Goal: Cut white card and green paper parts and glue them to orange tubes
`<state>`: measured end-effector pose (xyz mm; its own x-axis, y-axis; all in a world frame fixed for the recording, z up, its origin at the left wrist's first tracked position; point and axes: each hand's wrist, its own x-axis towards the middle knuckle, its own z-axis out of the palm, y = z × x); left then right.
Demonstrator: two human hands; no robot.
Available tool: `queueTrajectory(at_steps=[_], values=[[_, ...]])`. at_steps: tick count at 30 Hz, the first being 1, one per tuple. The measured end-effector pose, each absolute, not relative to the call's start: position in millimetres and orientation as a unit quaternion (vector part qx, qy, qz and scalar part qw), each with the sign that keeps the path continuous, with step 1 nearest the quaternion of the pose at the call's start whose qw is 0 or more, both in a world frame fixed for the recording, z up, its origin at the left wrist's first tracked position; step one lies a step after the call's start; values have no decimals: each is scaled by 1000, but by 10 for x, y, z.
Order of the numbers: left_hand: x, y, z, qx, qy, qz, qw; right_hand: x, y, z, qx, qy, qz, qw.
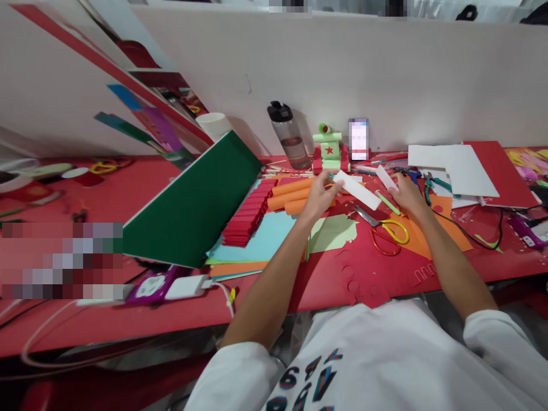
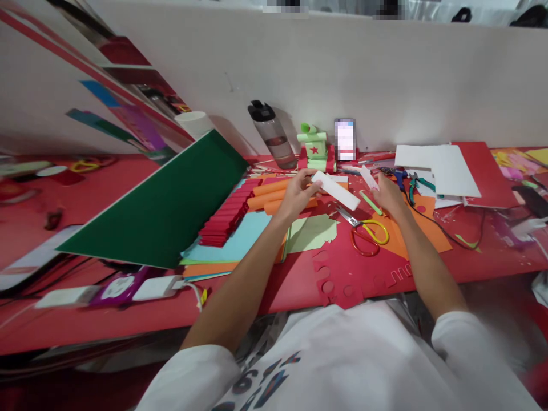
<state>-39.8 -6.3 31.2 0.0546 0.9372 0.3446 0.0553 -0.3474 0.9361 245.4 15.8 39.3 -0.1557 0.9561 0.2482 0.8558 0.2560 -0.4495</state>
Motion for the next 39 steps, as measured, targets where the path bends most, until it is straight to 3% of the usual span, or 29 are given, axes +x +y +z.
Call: queueTrajectory(at_steps=[4, 9, 16, 24, 39], values=[[-304, -117, 312, 609, 397, 538, 427, 2369, 126, 443, -479, -769, 268, 329], [-193, -126, 254, 607, 374, 541, 447, 2171, -16, 436, -366, -761, 440, 305], [-186, -114, 280, 575, 376, 602, 406, 2098, -132, 456, -334, -644, 611, 316], [-189, -130, 294, 558, 376, 615, 412, 2102, -126, 469, -324, -616, 646, 313], [-50, -212, 308, 530, 379, 617, 442, 1947, -194, 461, -339, -729, 484, 346]])
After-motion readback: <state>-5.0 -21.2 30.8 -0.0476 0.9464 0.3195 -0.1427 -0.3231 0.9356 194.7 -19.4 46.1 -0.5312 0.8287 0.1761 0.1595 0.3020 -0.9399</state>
